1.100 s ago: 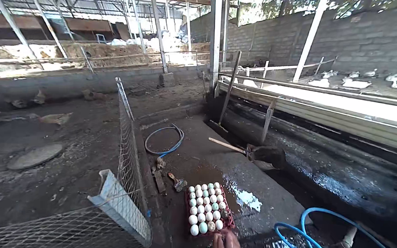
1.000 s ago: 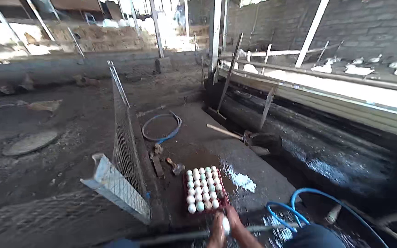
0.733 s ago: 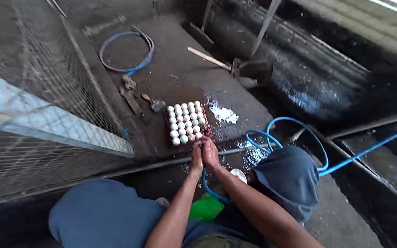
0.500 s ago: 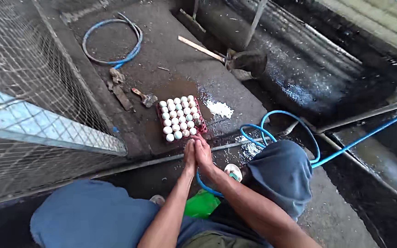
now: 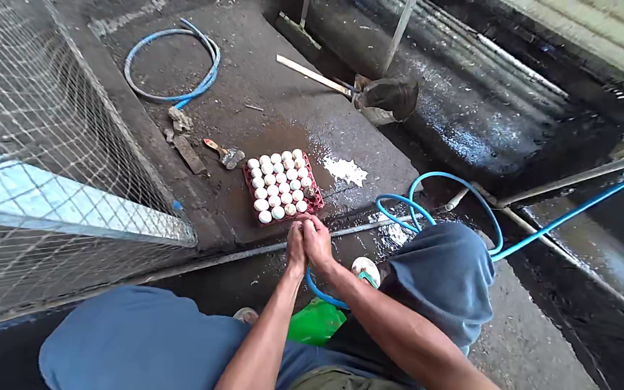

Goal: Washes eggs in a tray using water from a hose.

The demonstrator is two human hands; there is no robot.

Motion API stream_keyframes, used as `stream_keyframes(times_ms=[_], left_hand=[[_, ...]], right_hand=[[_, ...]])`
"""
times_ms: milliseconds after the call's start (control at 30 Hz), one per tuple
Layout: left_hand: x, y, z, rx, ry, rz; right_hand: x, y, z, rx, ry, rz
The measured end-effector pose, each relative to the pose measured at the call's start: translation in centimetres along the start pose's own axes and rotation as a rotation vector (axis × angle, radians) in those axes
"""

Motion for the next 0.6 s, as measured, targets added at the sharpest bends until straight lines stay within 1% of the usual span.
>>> stream_keyframes(times_ms=[33,67,100,133,167,200,233,267,300,333,367,400,433,467,500,533,600], left_hand=[[-0.1,0.0,0.6,-0.033,-0.049,0.029],[-0.2,0.1,1.0,-0.061,-0.106,0.058],[0.0,0.5,1.3,-0.092,-0.135,0.082],[-0.1,0.8,1.4,-0.156,-0.151,0.159],[-0.2,0.8,1.3,-0.201,-0.16,0.218],[0.1,0.7,1.4,-0.222,-0.166,0.211],[0.3,0.4,1.4,-0.235,-0.173,0.18],[0.5,0.1,1.4,-0.237,-0.173,0.135],[0.6,-0.2,1.2,-0.218,-0.159,0.087],[0.4,-0.3,0.9,-0.223,-0.134,0.086],[0.1,-0.1,0.7,-0.223,-0.093,0.094],[-0.2,0.1,0.6,-0.197,-0.059,0.09],[-0.3,0.2,0.5,-0.134,-0.037,0.082],[-0.2,0.4,0.5,-0.062,-0.032,0.07],[-0.1,0.5,0.6,-0.008,-0.018,0.054],[0.0,0.4,0.8,0.026,0.002,0.013],[1.2,-0.4,1.7,0.05,0.071,-0.067]], right_hand=[[0.4,-0.1,-0.3,0.031,0.033,0.001],[1.4,-0.3,-1.0,0.125,0.131,0.021],[2.3,-0.3,-1.9,0.253,0.272,0.064],[2.6,-0.1,-2.7,0.364,0.411,0.104],[2.5,0.1,-3.2,0.443,0.491,0.139],[2.3,0.3,-3.2,0.493,0.499,0.16],[2.0,0.3,-2.7,0.485,0.441,0.169],[1.6,0.2,-2.1,0.406,0.331,0.15],[1.0,0.0,-1.1,0.265,0.188,0.115],[0.3,0.0,-0.1,0.105,0.039,0.091],[-0.4,0.0,0.5,-0.025,-0.072,0.08],[-0.6,0.0,0.6,-0.09,-0.12,0.068],[-0.3,-0.1,0.4,-0.087,-0.086,0.049],[0.6,-0.4,0.0,-0.032,0.0,0.025],[1.2,-0.4,-0.7,0.037,0.089,0.028],[1.0,-0.2,-1.1,0.074,0.127,0.041],[-0.4,0.6,-0.4,0.028,0.059,0.068]])
Point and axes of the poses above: each hand's wrist, its own x-axis towards the middle knuckle, its own y-axis out of the palm, z = x × y, the point moved 7 cm from there along x, towards the middle knuckle, and after that the axes turned 3 degrees about x, right-handed, at the moved point
